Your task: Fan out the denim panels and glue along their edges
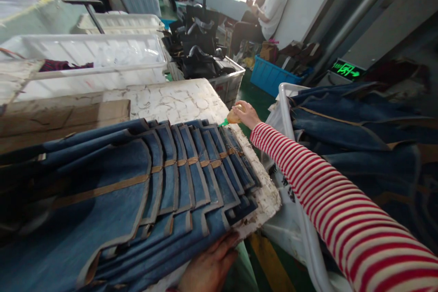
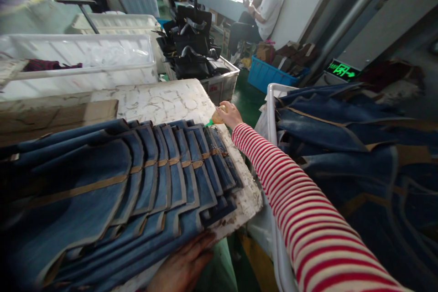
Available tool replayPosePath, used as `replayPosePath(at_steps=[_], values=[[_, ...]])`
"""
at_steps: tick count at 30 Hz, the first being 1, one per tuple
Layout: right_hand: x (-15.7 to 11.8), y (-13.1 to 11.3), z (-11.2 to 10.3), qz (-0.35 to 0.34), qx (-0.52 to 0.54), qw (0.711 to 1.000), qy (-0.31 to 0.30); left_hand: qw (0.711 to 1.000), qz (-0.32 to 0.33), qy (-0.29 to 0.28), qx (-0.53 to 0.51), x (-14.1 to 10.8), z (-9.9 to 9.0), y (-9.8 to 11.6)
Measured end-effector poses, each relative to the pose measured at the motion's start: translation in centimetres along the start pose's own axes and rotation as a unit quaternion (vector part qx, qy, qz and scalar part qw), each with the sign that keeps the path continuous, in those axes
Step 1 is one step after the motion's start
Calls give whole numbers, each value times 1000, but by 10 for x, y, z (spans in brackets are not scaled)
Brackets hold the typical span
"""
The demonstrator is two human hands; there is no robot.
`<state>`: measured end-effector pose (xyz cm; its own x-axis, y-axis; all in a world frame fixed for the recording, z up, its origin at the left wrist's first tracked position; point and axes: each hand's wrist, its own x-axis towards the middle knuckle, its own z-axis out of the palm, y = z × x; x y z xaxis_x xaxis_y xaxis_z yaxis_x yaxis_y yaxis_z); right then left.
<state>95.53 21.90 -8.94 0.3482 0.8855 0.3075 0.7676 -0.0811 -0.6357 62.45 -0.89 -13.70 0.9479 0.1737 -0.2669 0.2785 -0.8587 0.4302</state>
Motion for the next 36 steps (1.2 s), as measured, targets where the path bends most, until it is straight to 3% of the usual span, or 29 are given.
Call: replayPosePath(at_steps=[4,9,14,19,23,29,36], values=[[0,0,-3,34,0,999,-17,1000,1,6,-7,0,3,-1],[-4,-1,-21,164,13,976,-143,1000,-4,12,-20,-1,6,-1],[-6,-3,-45,199,58,959,-191,999,-10,19,-34,-2,5,-1],[-9,-15,-45,166,151,969,-106,999,-3,21,-30,-3,3,-1],[-10,-23,-32,106,139,983,-51,1000,-4,16,-25,-2,-1,2],[-6,-21,-13,67,77,994,-50,999,-4,30,-15,-2,0,2],[0,-21,-4,86,50,995,-30,999,5,54,-4,-2,5,0]])
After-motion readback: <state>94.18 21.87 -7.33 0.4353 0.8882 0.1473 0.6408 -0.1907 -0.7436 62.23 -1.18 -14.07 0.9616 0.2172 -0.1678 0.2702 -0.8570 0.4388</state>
